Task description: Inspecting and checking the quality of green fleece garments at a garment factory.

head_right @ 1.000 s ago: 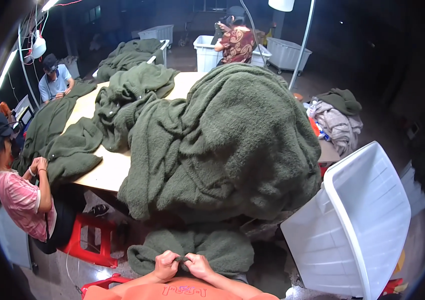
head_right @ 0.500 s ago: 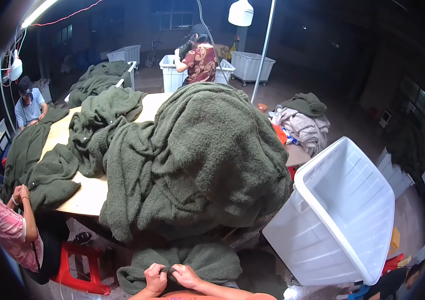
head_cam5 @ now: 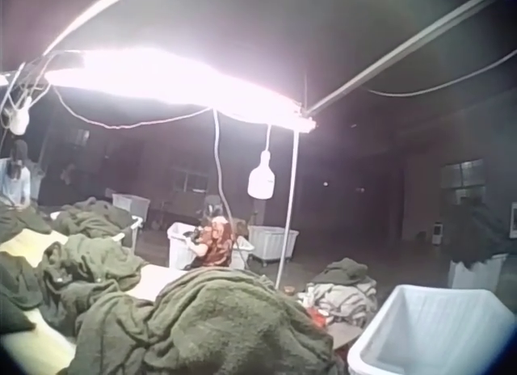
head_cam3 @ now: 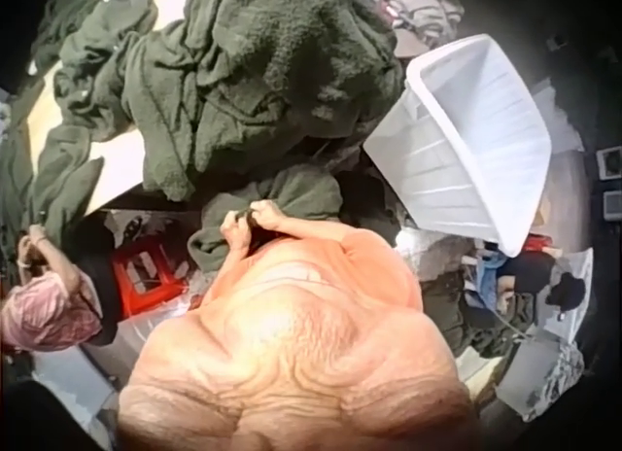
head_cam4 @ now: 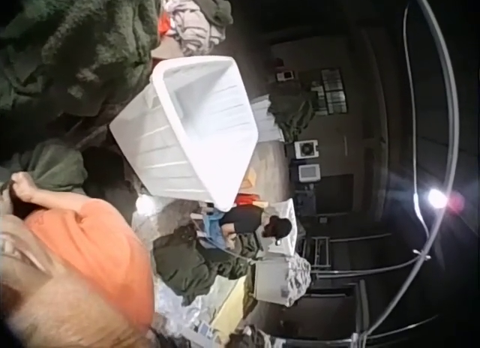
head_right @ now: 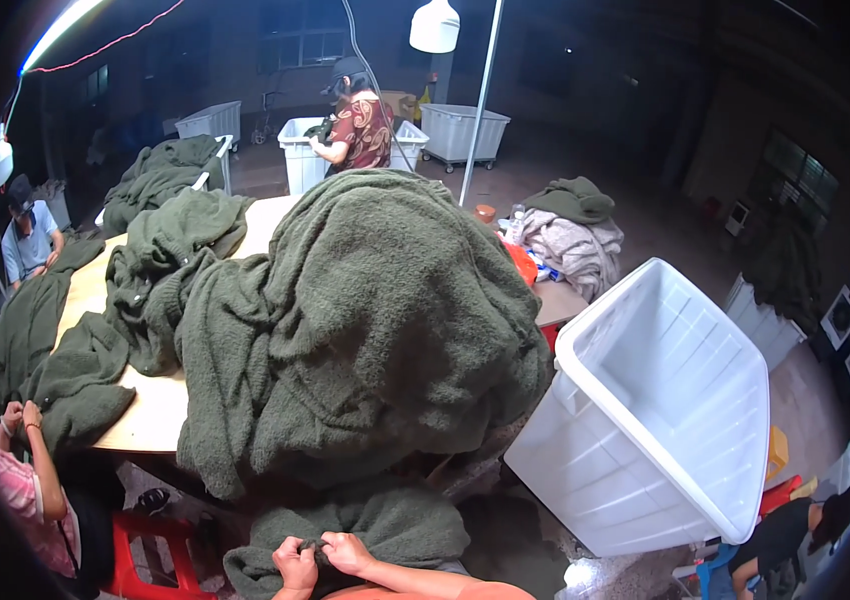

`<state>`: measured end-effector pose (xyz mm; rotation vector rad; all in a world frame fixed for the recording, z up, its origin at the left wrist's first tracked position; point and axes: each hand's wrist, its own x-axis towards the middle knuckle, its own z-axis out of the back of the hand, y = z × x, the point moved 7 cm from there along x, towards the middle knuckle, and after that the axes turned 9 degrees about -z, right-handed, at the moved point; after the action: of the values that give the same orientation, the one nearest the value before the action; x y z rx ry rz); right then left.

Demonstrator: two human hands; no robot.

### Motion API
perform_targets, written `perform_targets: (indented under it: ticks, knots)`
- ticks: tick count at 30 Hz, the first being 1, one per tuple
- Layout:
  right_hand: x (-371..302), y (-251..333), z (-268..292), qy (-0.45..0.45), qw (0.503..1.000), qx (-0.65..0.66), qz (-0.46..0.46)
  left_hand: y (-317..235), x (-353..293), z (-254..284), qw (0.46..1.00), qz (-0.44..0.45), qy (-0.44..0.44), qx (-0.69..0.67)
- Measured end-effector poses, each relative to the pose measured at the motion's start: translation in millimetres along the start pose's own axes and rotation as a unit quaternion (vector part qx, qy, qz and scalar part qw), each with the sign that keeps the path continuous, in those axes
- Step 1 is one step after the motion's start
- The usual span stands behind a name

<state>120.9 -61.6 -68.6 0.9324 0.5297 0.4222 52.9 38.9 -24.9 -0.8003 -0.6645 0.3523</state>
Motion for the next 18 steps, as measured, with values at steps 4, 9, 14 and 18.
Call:
perform_targets:
  ticks: [4, 9, 14, 18]
  knots:
    - [0, 1, -2, 0.028, 0.999, -0.025, -0.006, -3, 2, 4, 1.000, -0.013, 0.009, 0.004]
    - [-2, 19, 6, -0.017, 0.995, -0.057, 0.083, -19, -2, 5, 0.996, -0.070, 0.055, -0.015]
    - [-9, 26, 15, -0.023, 0.995, -0.032, 0.092, -14, -2, -2, 0.993, -0.087, 0.072, -0.037]
    - [-12, 27, 23, -0.029, 0.991, -0.022, 0.129, 26, -18, -24, 0.945, 0.233, 0.141, -0.182]
